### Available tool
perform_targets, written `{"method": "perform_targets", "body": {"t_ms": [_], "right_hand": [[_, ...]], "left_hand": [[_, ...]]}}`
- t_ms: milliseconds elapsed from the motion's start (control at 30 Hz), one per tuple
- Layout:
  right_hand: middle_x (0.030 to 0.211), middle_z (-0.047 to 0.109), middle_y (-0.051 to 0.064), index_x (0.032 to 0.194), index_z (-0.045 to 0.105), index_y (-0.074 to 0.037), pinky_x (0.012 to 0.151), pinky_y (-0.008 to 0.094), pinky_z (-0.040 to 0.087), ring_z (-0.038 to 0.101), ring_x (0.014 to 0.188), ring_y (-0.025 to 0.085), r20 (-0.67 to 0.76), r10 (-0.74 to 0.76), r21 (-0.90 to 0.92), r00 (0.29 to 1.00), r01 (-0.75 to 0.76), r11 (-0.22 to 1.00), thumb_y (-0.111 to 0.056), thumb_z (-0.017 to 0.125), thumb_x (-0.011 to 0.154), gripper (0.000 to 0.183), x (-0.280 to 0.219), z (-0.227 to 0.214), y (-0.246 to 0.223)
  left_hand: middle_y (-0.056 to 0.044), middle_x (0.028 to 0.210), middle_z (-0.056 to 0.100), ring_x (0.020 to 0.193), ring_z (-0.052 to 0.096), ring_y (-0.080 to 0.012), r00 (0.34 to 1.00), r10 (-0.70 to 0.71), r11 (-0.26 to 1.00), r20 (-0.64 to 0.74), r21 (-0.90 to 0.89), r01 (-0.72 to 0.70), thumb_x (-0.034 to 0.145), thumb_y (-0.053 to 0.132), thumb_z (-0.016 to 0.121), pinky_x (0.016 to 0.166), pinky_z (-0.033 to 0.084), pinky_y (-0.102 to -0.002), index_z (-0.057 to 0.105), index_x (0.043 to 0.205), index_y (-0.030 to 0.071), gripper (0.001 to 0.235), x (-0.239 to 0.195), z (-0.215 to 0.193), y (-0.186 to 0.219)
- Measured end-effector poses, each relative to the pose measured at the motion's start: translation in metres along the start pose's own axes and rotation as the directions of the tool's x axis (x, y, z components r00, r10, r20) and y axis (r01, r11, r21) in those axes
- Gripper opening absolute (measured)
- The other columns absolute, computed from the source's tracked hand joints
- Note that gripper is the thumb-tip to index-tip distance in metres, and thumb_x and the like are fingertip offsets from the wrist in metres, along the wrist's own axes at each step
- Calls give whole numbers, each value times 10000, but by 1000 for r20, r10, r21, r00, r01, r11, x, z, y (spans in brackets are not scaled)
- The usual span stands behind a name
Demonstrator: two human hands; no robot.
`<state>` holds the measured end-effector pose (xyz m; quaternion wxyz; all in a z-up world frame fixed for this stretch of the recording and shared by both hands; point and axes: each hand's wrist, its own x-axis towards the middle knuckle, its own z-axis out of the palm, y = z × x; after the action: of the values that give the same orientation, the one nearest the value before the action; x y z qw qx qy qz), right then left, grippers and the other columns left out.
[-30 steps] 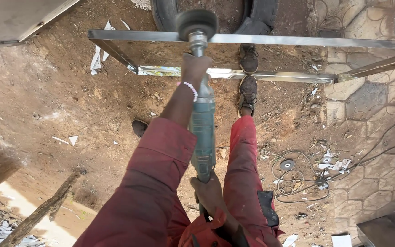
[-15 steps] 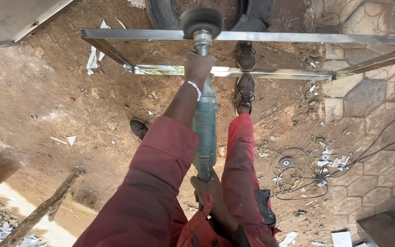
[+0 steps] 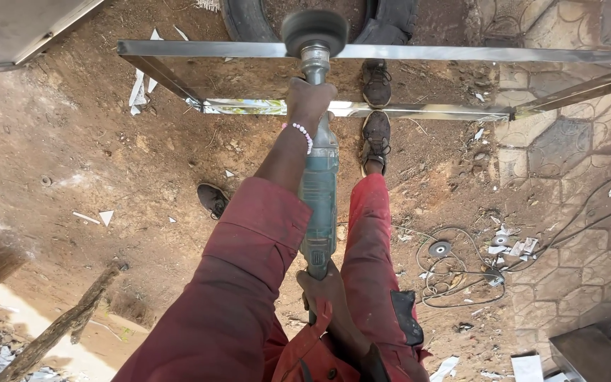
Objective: Polishing a rectangular metal frame using an angle grinder with a polishing attachment.
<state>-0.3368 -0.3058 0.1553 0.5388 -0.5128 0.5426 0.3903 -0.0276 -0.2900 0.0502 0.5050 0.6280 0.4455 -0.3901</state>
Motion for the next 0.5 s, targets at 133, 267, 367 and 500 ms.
{"method": "perform_targets", "body": {"t_ms": [133, 267, 367, 500], "right_hand": [[468, 494, 67, 799, 486, -82, 405, 319, 429, 452, 369, 166, -74, 70, -72, 995, -76, 995, -119, 629, 751, 156, -8, 2, -13], [482, 451, 66, 919, 520, -95, 380, 342, 368, 447, 363, 176, -29, 67, -82, 997, -69, 994, -152, 647, 745, 222, -4, 14, -5], [601, 499, 32, 975, 593, -118, 481, 345, 390, 468, 496, 151, 16, 45, -185, 999, -42, 982, -207, 659, 736, 263, -6, 31, -11], [763, 608, 14, 937, 603, -154, 699, 353, 459, 563, 708, 175, 80, 66, -348, 995, -34, 937, -292, 649, 737, 247, -10, 50, -22]], "left_hand": [[-128, 978, 628, 571, 621, -184, 1000, -5, 1000, 15, 26, 5, 784, 89, 627, 447, 521, -320, 473, 1225, 39, 470, -1, 0, -2], [-98, 920, 608, 640, 607, -179, 1000, -9, 1000, -23, -20, 9, 787, 48, 655, 502, 538, -311, 491, 1178, 53, 423, 13, -21, -7], [-87, 909, 617, 652, 608, -174, 994, 3, 998, -110, -64, -10, 764, -4, 674, 518, 554, -302, 525, 1147, 46, 414, 34, -54, -12], [-65, 936, 576, 678, 590, -149, 980, 36, 990, -194, -125, -61, 713, -79, 628, 548, 569, -280, 496, 1140, 56, 467, 44, -99, -16]]}}
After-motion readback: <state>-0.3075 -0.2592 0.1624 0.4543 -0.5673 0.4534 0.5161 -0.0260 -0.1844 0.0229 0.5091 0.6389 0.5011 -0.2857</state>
